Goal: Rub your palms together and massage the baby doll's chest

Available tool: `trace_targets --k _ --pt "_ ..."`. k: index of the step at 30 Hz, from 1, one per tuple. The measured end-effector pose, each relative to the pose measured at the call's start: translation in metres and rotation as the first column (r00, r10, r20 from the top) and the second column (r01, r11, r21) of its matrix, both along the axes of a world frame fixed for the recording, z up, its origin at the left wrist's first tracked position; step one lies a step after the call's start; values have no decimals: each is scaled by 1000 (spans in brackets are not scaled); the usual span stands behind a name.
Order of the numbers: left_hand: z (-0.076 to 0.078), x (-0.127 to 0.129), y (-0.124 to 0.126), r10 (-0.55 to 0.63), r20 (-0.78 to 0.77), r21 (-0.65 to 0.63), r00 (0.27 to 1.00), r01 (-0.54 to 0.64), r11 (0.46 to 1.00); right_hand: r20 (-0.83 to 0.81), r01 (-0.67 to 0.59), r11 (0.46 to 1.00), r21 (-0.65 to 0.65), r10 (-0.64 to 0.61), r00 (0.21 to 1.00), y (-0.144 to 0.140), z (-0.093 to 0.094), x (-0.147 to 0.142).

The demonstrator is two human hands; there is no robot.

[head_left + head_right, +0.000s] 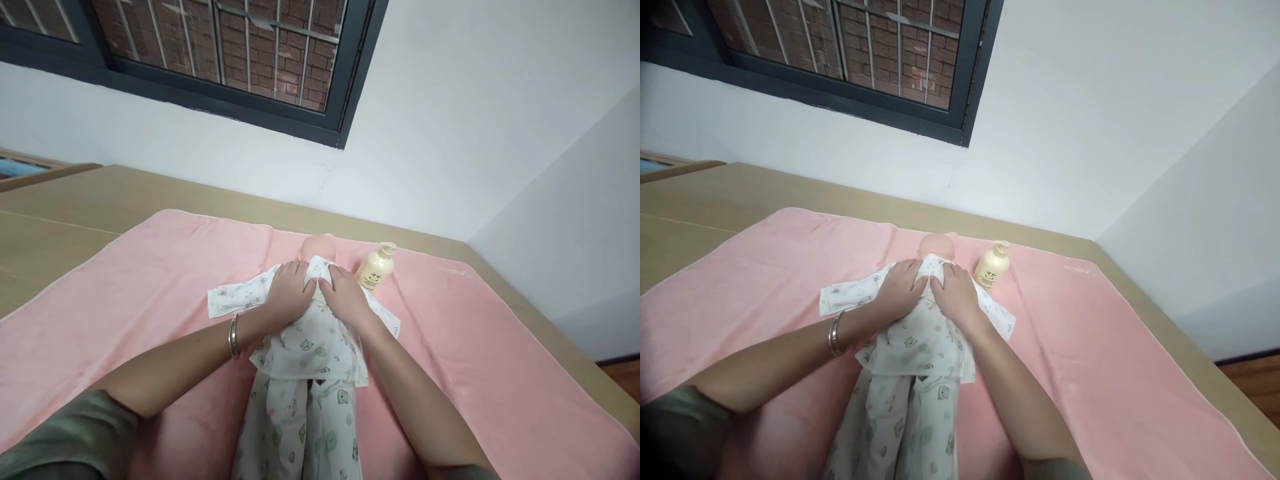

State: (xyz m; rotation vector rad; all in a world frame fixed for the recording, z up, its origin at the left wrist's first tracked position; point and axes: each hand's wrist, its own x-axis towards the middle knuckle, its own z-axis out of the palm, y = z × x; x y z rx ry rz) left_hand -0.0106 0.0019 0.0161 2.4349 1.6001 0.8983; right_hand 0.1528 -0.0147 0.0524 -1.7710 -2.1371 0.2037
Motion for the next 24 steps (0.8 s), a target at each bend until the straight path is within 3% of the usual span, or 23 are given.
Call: trace_targets --k 5,11,15,21,24 --pt "1 2 -11 7 -65 76 998 -2 997 -76 -22 998 -65 17 997 8 -1 12" --pt "11 -3 5 -20 -38 -143 999 14 990 72 31 999 -26 -29 997 -5 5 -4" --pt "11 -5 16 -8 -50 -186 999 -1 983 125 21 999 -40 -16 992 -20 7 -18" --pt "11 -4 10 -12 -76 -172 997 -1 985 76 -10 997 -82 16 997 -22 7 -16" --pt "6 1 -5 4 -105 -50 994 -10 999 20 2 996 -93 0 1000 -6 4 -2"
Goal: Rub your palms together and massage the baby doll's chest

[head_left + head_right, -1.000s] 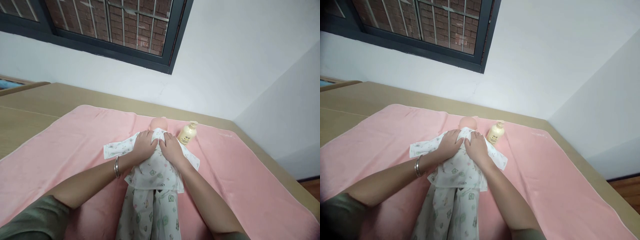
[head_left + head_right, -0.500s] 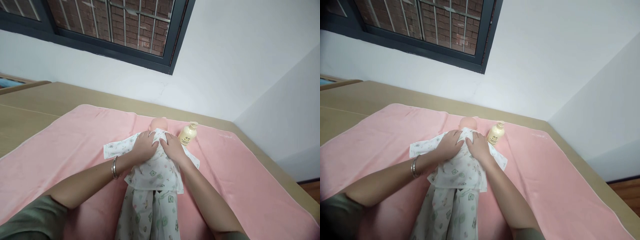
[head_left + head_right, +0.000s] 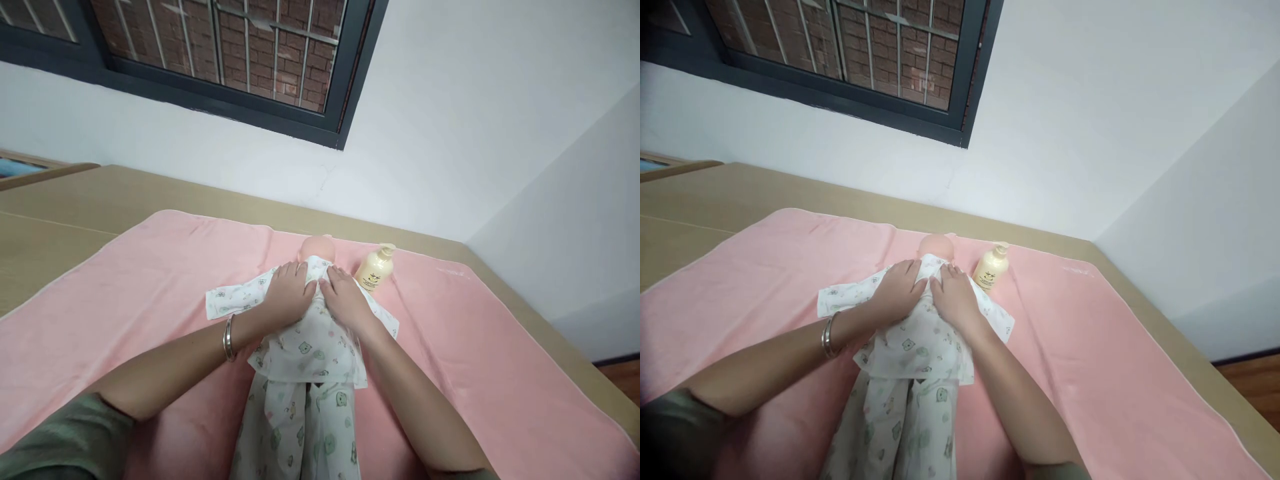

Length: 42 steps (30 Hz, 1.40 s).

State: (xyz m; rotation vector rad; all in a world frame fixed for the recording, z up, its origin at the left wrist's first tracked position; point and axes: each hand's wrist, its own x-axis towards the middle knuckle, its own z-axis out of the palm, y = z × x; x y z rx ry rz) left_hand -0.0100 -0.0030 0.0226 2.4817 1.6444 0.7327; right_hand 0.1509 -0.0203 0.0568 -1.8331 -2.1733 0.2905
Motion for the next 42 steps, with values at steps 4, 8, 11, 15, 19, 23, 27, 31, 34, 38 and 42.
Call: trace_targets --k 4,8,11,15,19,23,27,31,34,38,42 --pt "-8 7 -15 16 -6 160 1000 -14 987 -24 72 996 -46 -73 997 15 -4 11" --pt "-4 1 1 -14 36 46 999 12 999 75 79 997 2 -78 994 -2 -1 -5" --pt "3 -7 19 1 93 -98 996 8 995 133 21 999 42 -27 991 -22 3 -21" --pt "2 -6 17 12 55 -79 998 -8 997 87 -1 999 45 -3 996 -18 5 -17" --pt "-7 4 -8 4 -34 132 999 1 991 2 18 1000 -1 -18 1000 10 1 6" --pt "-4 3 -9 -4 -23 119 1000 7 993 11 41 999 11 -41 999 15 -2 8" --pt "8 -7 13 -37 64 -115 997 45 992 118 40 997 67 -47 992 -8 -2 -13" --pt "9 -10 23 -28 85 -178 996 43 983 135 -13 993 121 -4 991 -15 0 -21" --pt "5 -6 19 -15 64 -129 998 23 991 34 -11 993 114 7 999 -2 -1 -11" --pt "3 -3 15 7 41 -73 999 -4 997 -52 13 996 88 -8 999 13 -3 1" --pt "1 -2 14 3 34 -37 999 -2 999 -51 19 994 105 -14 999 13 -5 1"
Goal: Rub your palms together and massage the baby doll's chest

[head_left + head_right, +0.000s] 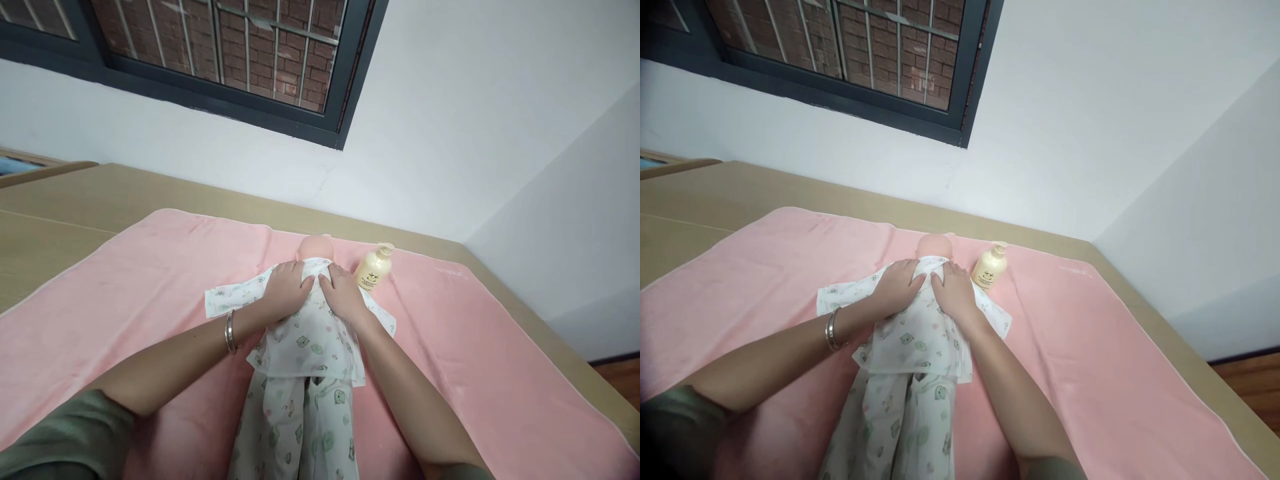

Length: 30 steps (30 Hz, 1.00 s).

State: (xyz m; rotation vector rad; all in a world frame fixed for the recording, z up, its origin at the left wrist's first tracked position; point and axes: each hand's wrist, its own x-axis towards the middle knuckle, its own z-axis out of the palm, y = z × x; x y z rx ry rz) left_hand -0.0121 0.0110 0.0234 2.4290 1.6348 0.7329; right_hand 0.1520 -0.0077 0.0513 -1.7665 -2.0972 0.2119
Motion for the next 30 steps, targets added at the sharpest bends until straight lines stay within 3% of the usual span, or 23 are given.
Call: trace_targets --k 8,14,19,22,27,30 --pt "-4 3 -18 -34 -59 178 998 44 983 -6 -33 999 -16 33 999 0 1 3" --pt "3 -3 1 -51 5 -52 999 52 997 142 22 999 -31 -17 990 -18 5 -13" --pt "7 -6 8 -22 16 -107 1000 24 994 185 -22 999 -50 31 982 -35 9 -23" --pt "6 -3 -2 -16 -17 -57 1000 15 998 120 -50 997 -56 56 991 -28 11 -15" --pt "-4 6 -27 -21 -75 171 997 33 985 4 -5 990 -143 6 1000 2 7 9" --pt "-5 6 -26 -28 -56 167 998 37 985 56 76 984 -164 -67 996 0 5 5"
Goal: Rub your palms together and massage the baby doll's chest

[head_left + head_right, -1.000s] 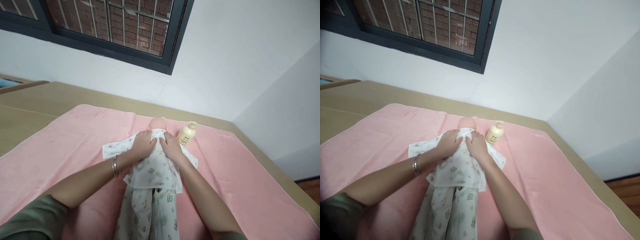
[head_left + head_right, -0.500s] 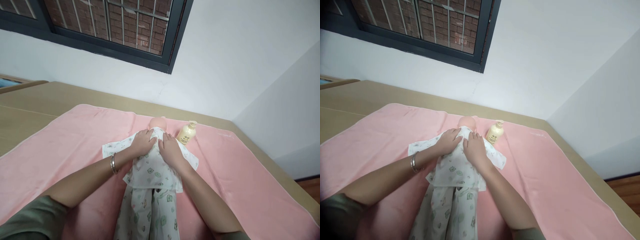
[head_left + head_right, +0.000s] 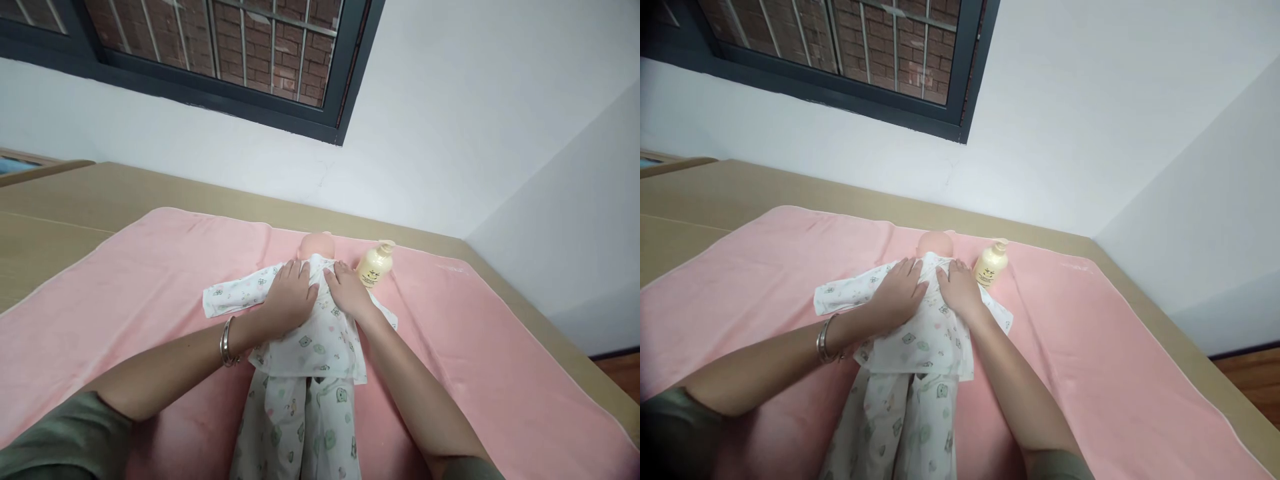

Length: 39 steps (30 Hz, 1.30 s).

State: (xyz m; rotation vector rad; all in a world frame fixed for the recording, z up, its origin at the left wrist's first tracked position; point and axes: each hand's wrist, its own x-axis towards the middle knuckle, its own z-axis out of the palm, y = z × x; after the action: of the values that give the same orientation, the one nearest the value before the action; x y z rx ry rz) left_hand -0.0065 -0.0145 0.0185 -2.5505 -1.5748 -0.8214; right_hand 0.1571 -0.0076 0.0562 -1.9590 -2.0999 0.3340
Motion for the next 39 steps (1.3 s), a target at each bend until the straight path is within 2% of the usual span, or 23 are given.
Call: trace_targets --k 4,6,8,10,13,15,18,22,24,28,33,36,39 --pt "8 -8 22 21 58 -197 998 -9 980 89 -34 998 57 29 996 -28 2 -24" --pt "10 -10 30 48 68 -248 996 -30 968 80 -67 995 69 62 995 -37 1 -31" --pt "9 -9 29 61 56 -224 997 -47 973 26 -90 993 76 88 996 -35 -1 -29" --pt "3 -5 20 57 42 -137 997 -51 989 -42 -89 993 82 93 995 -23 -4 -20" --pt "-8 3 3 57 40 4 998 -57 998 -102 -33 997 67 40 994 -1 -10 -2" --pt "-11 6 -3 62 37 37 997 -63 997 -102 -12 998 58 18 995 6 -12 3" --pt "-7 3 1 50 34 -12 998 -50 999 -38 -17 997 74 20 999 1 -10 -2" --pt "4 -6 20 20 58 -155 998 -11 988 92 -58 994 95 49 995 -26 -3 -25" --pt "7 -8 26 20 80 -182 997 -5 983 126 -86 991 101 73 989 -35 -2 -32" --pt "4 -6 24 39 111 -168 993 -20 986 53 -96 989 113 90 994 -25 -2 -22" --pt "-10 -3 17 65 244 -88 967 -45 995 -32 -13 997 71 16 999 -7 5 0" --pt "-17 -3 16 55 316 -39 947 -45 998 -81 16 980 197 0 997 -15 10 -2" --pt "-19 -5 16 5 338 36 941 -19 999 -117 -49 941 335 93 989 -23 5 -14"
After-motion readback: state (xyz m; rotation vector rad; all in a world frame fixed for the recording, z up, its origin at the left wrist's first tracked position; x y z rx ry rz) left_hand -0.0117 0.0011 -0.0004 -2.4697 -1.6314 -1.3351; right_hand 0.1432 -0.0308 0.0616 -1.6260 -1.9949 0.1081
